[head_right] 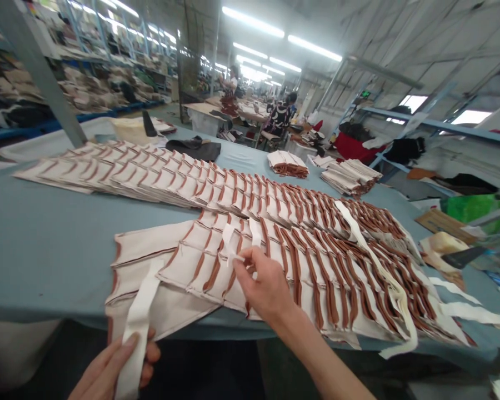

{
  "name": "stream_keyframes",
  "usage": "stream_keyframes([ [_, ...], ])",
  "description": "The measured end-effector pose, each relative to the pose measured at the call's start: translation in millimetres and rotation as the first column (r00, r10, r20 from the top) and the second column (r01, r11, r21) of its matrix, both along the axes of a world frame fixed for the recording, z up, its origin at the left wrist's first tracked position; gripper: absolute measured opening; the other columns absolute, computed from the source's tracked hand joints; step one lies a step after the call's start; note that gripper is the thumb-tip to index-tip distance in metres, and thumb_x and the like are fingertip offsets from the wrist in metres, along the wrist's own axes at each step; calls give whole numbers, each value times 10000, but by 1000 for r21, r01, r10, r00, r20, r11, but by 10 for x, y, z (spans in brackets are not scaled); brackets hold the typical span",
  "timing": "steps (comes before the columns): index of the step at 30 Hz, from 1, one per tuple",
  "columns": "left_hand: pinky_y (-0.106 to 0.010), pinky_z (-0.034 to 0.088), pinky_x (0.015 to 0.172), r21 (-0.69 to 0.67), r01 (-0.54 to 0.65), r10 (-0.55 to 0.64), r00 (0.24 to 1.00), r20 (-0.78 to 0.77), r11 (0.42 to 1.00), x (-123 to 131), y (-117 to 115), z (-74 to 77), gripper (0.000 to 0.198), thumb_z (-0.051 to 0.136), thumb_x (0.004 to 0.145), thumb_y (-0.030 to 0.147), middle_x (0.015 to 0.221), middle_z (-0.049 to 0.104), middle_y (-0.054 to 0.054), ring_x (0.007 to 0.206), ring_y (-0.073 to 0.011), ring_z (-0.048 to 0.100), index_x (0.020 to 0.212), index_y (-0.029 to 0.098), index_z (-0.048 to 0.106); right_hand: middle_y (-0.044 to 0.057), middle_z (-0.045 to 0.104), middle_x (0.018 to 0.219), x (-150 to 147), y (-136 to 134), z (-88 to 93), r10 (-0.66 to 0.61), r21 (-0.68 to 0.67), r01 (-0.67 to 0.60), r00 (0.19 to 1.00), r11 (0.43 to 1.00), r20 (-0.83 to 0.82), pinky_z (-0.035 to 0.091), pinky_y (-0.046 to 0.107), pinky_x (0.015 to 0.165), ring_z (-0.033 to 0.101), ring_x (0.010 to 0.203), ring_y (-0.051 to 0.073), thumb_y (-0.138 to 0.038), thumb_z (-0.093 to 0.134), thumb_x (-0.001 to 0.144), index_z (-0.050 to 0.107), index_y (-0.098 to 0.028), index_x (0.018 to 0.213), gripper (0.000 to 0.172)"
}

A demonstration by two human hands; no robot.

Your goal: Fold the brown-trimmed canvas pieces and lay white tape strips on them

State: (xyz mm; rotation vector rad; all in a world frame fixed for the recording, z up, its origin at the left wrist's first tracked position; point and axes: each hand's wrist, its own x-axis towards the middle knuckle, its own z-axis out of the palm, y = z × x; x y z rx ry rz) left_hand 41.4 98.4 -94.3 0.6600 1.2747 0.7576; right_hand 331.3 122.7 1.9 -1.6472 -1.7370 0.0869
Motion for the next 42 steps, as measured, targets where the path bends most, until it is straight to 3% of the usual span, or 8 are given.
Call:
stream_keyframes([
  [6,-199,505,481,19,-106,105,993,61,994,87,-92,234,625,867,706,608,719,756,-75,543,-151,615,1031,98,705,58,758,838,-307,-219,-402,160,24,-172,954,985,252,595,354,746,741,839,253,-174,595,915,652,-216,927,71],
  [10,-212,530,509,51,-48,41,991,127,998,25,-90,236,587,817,786,591,761,758,-90,578,-162,639,1074,95,694,120,774,1076,-366,-382,-380,222,8,-240,912,971,344,552,562,995,658,1175,375,-251,725,819,634,-186,1186,384],
  [13,-241,580,558,-39,-65,72,973,220,997,1,-71,305,418,755,892,432,768,749,-96,590,-168,661,1112,84,683,155,730,1238,-346,-548,-314,178,74,-216,920,974,349,520,611,1033,618,1240,378,-276,702,862,606,-190,1226,386],
  [19,-417,672,608,-357,-79,261,826,499,931,18,53,593,280,423,1061,193,781,724,-77,586,-191,703,1206,106,646,154,727,1235,-640,-905,-428,127,153,-160,970,975,206,583,500,975,706,1131,296,-219,670,943,601,-221,1223,288],
  [23,-531,675,765,-467,-80,358,757,546,881,10,124,663,288,383,1084,208,788,719,-65,624,-190,726,1108,117,655,129,775,1155,-973,-1045,-819,171,106,-195,965,975,200,635,422,882,764,1032,265,-175,636,966,587,-210,1272,312],
  [29,-623,611,937,-461,-59,355,726,589,885,96,119,749,350,339,1098,229,780,702,-54,655,-181,718,1036,110,662,222,719,1274,-1136,-1109,-1403,9,65,-21,983,998,182,649,484,881,741,1125,341,-399,675,967,459,-151,1454,587],
  [37,-719,476,1075,-470,-143,415,726,549,871,211,115,663,308,384,1088,208,811,700,-40,698,-171,714,974,105,651,126,749,1077,-1324,-1342,-1282,-1,221,-5,1000,975,29,642,398,779,759,911,269,-382,801,886,498,-235,1370,589],
  [42,-719,444,1105,-475,-185,447,721,530,860,257,129,669,316,392,1086,200,789,697,-22,681,-161,709,925,116,650,147,733,1122,-1390,-1324,-1436,-102,163,86,991,983,87,631,418,796,747,966,287,-311,746,926,497,-227,1356,504],
])
